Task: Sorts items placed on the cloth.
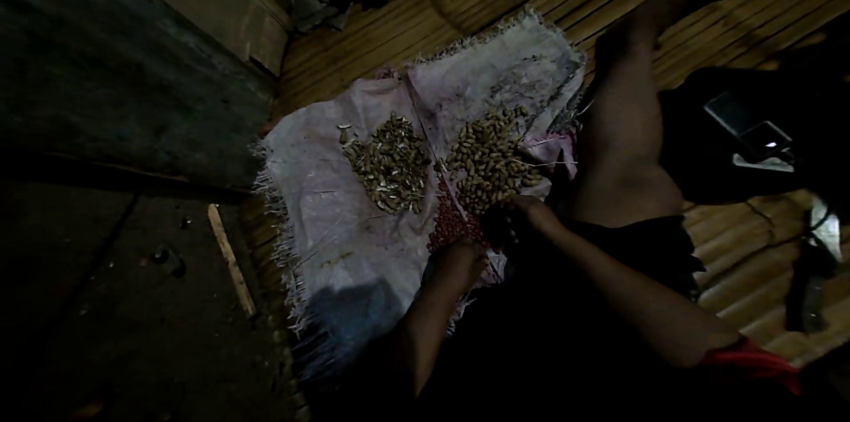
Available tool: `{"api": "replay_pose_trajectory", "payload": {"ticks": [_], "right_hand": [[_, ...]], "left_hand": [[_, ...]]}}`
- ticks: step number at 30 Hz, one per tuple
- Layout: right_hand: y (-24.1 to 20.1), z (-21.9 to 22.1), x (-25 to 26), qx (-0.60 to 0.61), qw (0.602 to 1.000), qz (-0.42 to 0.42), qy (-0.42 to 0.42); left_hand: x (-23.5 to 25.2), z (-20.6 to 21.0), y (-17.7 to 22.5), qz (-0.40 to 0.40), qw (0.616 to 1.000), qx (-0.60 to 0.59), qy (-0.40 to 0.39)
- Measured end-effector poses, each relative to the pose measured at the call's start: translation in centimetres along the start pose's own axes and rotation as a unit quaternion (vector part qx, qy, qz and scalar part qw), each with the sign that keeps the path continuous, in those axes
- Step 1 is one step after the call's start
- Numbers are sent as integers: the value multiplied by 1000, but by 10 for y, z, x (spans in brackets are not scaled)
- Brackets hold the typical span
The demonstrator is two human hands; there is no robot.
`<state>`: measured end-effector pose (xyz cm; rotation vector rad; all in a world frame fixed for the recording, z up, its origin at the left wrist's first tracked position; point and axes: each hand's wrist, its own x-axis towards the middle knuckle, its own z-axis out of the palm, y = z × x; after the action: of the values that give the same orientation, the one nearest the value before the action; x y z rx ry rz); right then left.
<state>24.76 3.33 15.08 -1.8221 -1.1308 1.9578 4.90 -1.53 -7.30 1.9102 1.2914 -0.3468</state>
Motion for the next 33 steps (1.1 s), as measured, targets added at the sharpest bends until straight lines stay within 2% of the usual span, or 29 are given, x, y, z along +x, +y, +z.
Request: {"api": "replay_pose_trajectory", "payload": {"ticks": [1, 2, 3, 4, 6, 11, 14, 19, 22, 25, 27, 30, 33], "right_hand": [[73, 2, 65, 113, 987, -111, -7], [130, 4, 124, 231, 959, -158, -47], [157, 5, 157, 280, 948, -135, -66], [165, 6, 170, 289, 950, -102, -61], [159, 7, 169, 273, 959, -62, -40], [152, 6, 159, 265, 962, -60, -42], [155, 6, 162, 259, 963, -61, -41], [154, 6, 162, 257, 964, -55, -39], [155, 6, 163, 250, 965, -58, -46], [155, 7, 163, 254, 963, -64, -54], [155, 8, 163, 266, 960, -69, -60], [155, 7, 163, 257, 962, -70, -59], [154, 6, 163, 245, 966, -70, -54]], "left_hand": [[1, 3, 0, 4, 1000, 11, -1], [2, 5, 1, 6, 1000, 24, 2], [4, 7, 1, 10, 999, 32, 8], [5, 9, 1, 13, 999, 38, 12], [7, 9, 4, 16, 999, 50, 9], [7, 7, 8, 11, 998, 61, 4], [9, 6, 2, -18, 999, -36, 8], [7, -10, -1, -120, 972, -201, 39], [4, -13, -4, -115, 928, -352, 48], [-2, -10, -1, -65, 834, -546, 46], [-3, -9, -3, -16, 794, -608, 25], [-4, -10, -5, 25, 777, -628, 16], [-7, -15, -3, 13, 775, -631, 12]]}}
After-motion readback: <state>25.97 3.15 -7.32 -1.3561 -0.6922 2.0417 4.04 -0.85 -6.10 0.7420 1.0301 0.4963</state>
